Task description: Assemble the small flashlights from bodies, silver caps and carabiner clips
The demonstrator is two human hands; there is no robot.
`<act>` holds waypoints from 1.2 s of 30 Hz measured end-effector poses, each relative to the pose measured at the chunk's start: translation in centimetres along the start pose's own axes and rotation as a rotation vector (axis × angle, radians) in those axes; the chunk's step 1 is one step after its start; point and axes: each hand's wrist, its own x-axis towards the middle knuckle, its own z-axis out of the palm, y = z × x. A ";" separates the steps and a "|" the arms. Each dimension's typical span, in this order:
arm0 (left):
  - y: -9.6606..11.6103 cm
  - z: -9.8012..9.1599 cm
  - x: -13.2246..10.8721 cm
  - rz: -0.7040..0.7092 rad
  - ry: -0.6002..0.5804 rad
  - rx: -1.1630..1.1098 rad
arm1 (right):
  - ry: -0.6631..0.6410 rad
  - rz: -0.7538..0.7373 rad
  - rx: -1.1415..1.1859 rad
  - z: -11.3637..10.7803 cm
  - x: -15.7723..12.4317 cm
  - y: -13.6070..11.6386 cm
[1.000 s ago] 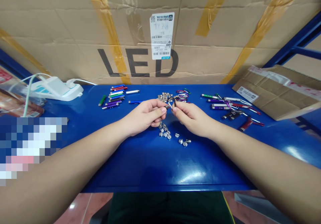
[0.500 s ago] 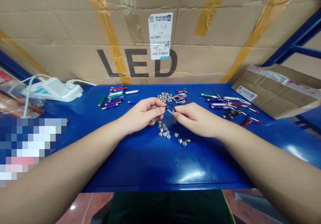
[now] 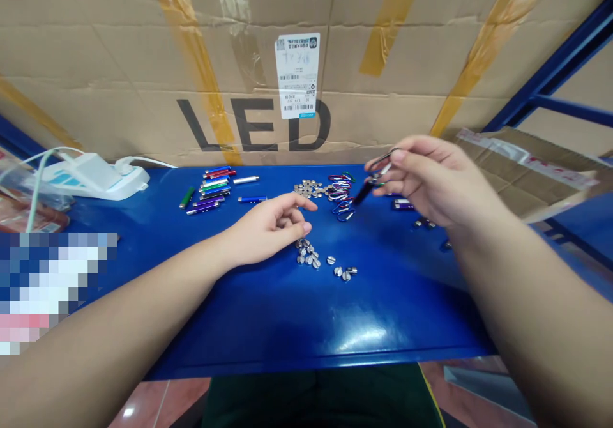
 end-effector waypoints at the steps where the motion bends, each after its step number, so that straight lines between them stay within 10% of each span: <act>1: -0.1 -0.1 0.0 0.006 -0.008 0.040 | 0.030 -0.003 -0.036 -1.0 0.2 -0.2; 8: -0.1 -0.3 0.0 -0.009 -0.048 0.190 | -0.057 0.263 -0.424 -6.9 2.3 2.2; 12: -0.4 -0.4 0.0 -0.001 -0.047 0.210 | -0.073 0.395 -0.569 -7.0 2.8 3.9; 16: -0.4 -0.4 0.0 0.000 -0.049 0.253 | -0.125 0.221 -1.054 -6.1 3.1 4.6; 24: 0.4 -4.4 0.2 0.010 0.344 0.827 | -0.080 0.185 -1.308 -6.2 3.9 5.7; 30: 1.1 -10.2 -1.3 -0.421 0.297 1.153 | 0.018 0.240 -1.309 -7.0 3.6 5.3; 36: 1.4 -11.5 -2.3 -0.620 0.212 1.158 | -0.011 0.068 -1.287 -4.3 2.9 4.5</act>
